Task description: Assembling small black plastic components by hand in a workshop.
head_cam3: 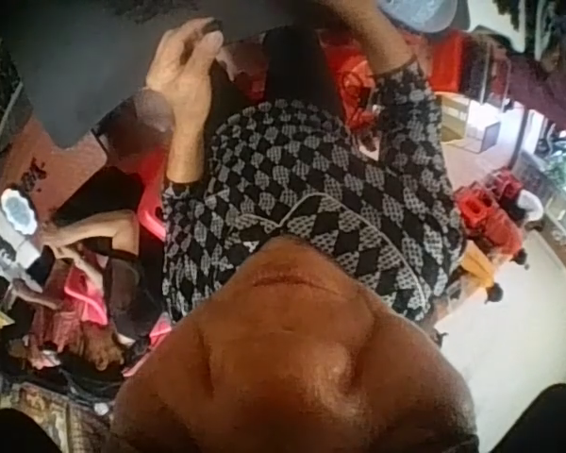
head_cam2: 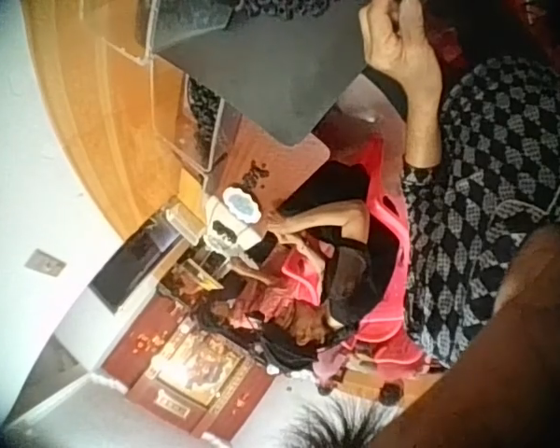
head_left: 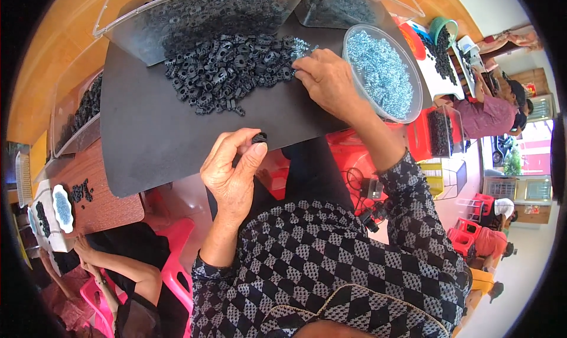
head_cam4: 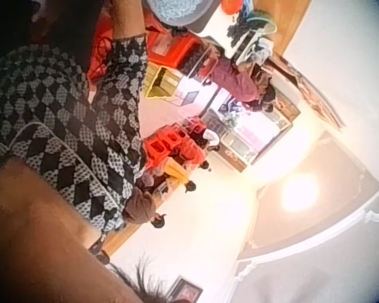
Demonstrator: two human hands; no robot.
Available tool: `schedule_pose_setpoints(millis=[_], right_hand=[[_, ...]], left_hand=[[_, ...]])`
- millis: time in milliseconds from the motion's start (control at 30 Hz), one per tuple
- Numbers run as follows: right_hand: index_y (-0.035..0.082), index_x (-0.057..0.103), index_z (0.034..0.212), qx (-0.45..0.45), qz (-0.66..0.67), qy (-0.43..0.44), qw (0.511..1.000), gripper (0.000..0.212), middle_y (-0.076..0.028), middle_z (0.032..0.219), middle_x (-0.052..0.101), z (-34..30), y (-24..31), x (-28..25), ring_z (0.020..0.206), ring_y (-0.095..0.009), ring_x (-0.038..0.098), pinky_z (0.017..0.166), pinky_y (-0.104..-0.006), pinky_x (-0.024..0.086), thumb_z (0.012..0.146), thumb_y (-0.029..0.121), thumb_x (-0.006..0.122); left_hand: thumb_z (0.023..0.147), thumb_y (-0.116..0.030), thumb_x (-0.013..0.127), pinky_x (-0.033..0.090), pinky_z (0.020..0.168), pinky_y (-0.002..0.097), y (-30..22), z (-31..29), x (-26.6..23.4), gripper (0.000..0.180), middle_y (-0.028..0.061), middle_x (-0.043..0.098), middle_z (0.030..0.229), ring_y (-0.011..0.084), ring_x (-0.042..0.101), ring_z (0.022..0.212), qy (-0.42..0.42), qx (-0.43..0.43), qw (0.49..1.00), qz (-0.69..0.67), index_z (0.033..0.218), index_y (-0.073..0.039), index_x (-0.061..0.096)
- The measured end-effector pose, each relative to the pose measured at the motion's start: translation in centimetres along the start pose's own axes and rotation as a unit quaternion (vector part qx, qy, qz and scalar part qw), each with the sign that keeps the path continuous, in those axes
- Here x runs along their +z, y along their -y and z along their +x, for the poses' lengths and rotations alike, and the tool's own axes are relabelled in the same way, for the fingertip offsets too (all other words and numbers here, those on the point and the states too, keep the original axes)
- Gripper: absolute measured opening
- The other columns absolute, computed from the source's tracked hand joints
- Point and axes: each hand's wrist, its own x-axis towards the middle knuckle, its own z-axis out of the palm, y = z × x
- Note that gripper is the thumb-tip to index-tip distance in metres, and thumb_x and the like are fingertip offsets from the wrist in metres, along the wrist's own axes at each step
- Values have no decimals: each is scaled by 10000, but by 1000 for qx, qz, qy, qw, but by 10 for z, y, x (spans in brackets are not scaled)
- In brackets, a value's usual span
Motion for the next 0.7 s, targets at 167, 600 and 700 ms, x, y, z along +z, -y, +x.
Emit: schedule_pose_setpoints(millis=[167,600,700], right_hand=[[35,617,779,5,-6,25,1000,75,-127,740,578,-2,-1,-1,758,-316,561,657,-404,454,744,90,653],[-18,630,809,175,403,205,875,98,9,663,589,-5,77,-60,595,-26,497,516,-197,394,791,77,649],[-25,632,799,221,445,256,829,108,9,669,593,-1,81,-62,601,-27,503,520,-190,395,797,83,639]], left_hand=[[745,-39,726,396,602,207,2,-1,1,186,5,523,715,80,475,649,1,-2,1000,-9,912,14,661],[769,-27,697,420,653,204,4,3,-2,171,16,561,779,88,509,704,23,-12,999,-44,932,7,658],[769,-19,695,433,631,212,0,3,-3,172,23,575,784,91,527,688,31,-20,998,-54,935,12,661]])
